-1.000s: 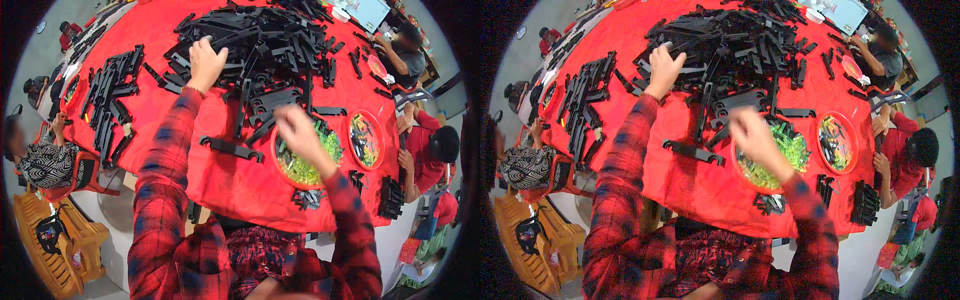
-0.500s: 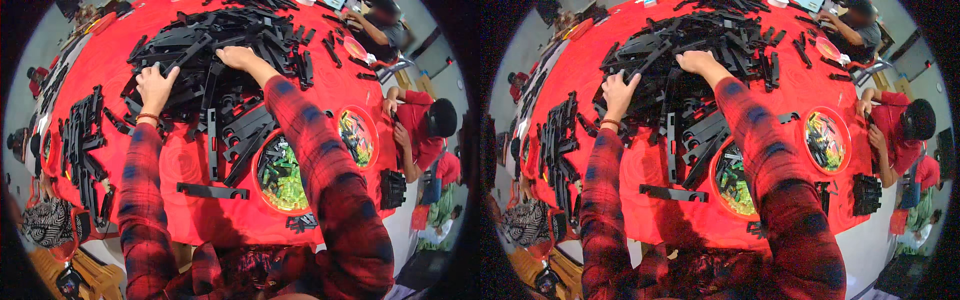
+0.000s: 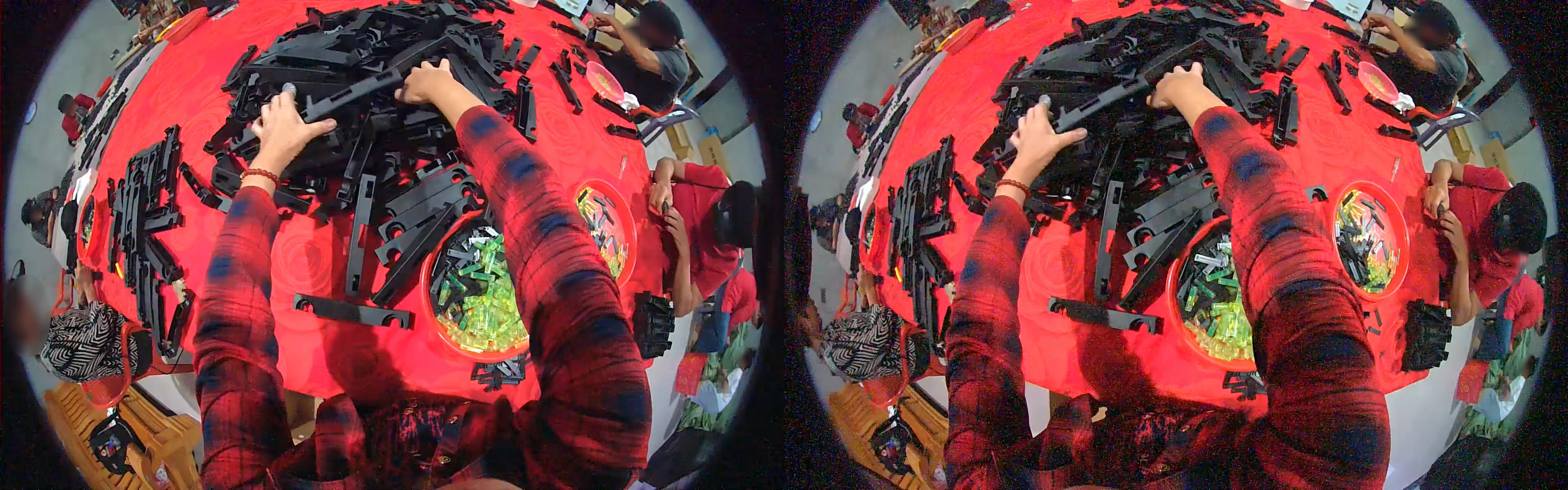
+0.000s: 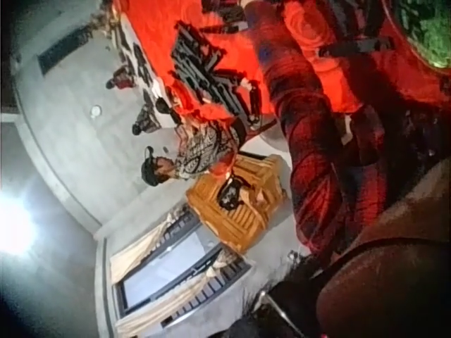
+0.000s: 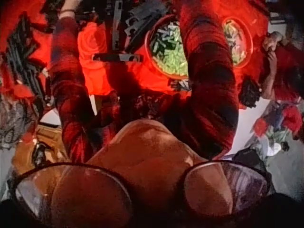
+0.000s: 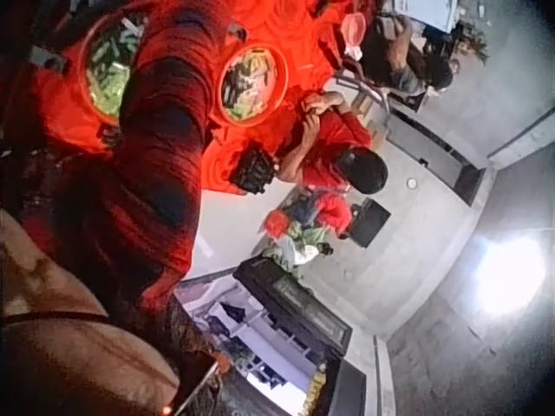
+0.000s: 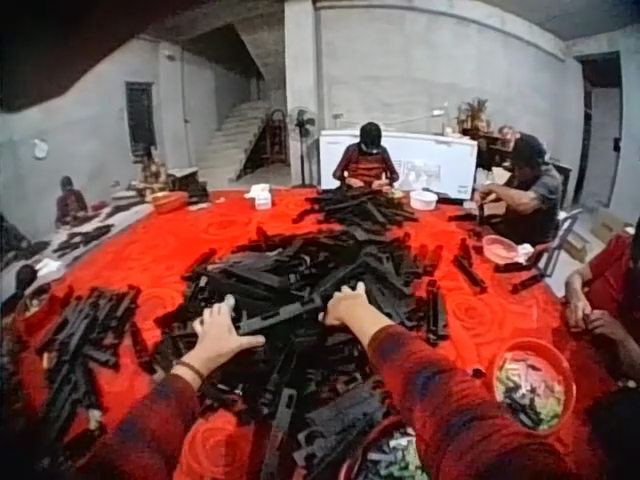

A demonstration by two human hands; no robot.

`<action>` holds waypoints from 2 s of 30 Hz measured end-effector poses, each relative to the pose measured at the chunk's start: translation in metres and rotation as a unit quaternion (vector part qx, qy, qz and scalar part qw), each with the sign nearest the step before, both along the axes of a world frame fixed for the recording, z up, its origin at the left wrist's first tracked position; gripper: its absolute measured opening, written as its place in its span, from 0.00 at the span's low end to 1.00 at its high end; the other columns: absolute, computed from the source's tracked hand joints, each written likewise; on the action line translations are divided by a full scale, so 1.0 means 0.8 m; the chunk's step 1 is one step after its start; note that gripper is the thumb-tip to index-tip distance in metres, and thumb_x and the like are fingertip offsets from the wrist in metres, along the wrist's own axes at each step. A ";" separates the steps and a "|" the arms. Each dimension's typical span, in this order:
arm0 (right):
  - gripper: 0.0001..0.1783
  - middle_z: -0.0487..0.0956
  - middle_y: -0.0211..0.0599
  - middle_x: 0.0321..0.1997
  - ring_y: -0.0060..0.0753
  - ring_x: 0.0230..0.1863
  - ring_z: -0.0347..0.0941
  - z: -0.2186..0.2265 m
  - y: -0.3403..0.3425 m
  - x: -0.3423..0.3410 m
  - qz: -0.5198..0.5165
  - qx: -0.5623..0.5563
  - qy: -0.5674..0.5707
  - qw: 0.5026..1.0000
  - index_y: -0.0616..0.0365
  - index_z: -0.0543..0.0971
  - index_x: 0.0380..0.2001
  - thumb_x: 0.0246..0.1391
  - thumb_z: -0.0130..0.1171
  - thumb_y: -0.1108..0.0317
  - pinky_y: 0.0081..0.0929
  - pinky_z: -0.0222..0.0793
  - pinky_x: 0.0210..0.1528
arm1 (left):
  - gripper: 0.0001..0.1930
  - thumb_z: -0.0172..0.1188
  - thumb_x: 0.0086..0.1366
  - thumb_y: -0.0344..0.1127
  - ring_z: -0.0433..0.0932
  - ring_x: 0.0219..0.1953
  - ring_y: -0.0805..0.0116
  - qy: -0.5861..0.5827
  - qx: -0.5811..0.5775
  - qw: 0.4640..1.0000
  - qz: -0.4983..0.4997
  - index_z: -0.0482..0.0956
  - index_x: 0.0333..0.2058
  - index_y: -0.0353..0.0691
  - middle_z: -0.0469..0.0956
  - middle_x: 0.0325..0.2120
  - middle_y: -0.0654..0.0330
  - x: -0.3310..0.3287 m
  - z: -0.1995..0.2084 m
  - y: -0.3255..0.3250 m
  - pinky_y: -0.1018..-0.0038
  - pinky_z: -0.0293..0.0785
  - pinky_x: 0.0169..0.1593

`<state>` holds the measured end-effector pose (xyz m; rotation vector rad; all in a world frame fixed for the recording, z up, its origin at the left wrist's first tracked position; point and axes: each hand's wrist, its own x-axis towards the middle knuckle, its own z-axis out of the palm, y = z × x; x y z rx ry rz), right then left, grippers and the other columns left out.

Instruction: The person assembles toy components by inserting small plastic pieces into black plastic frames by hand. The person sorts through a pile of black plastic frames on the table and assembles more frames.

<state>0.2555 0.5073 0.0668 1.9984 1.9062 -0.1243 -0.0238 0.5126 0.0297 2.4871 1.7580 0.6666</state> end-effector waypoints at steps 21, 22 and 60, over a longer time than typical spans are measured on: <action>0.17 0.71 0.22 0.60 0.37 0.68 0.56 -0.087 -0.096 0.175 0.159 0.147 -0.121 0.969 0.39 0.82 0.46 0.57 0.54 0.51 0.75 0.56 0.57 | 0.36 0.67 0.50 0.64 0.65 0.56 0.54 0.004 0.027 0.994 -0.104 0.78 0.55 0.53 0.72 0.49 0.58 0.035 -0.020 -0.014 0.49 0.51 0.65; 0.15 0.71 0.21 0.59 0.36 0.68 0.57 -0.090 -0.099 0.183 0.170 0.162 -0.133 0.963 0.38 0.83 0.44 0.56 0.54 0.52 0.75 0.57 0.56 | 0.36 0.67 0.50 0.64 0.65 0.56 0.54 0.000 0.029 0.994 -0.107 0.78 0.55 0.53 0.72 0.49 0.58 0.035 -0.019 -0.015 0.49 0.51 0.65; 0.12 0.67 0.11 0.69 0.29 0.76 0.50 -0.088 -0.158 0.396 -0.014 0.157 -0.148 0.976 0.44 0.80 0.47 0.60 0.55 0.62 0.73 0.40 0.70 | 0.36 0.67 0.50 0.65 0.66 0.55 0.53 -0.002 -0.028 0.994 -0.101 0.78 0.55 0.54 0.73 0.47 0.58 0.031 -0.007 -0.027 0.53 0.53 0.63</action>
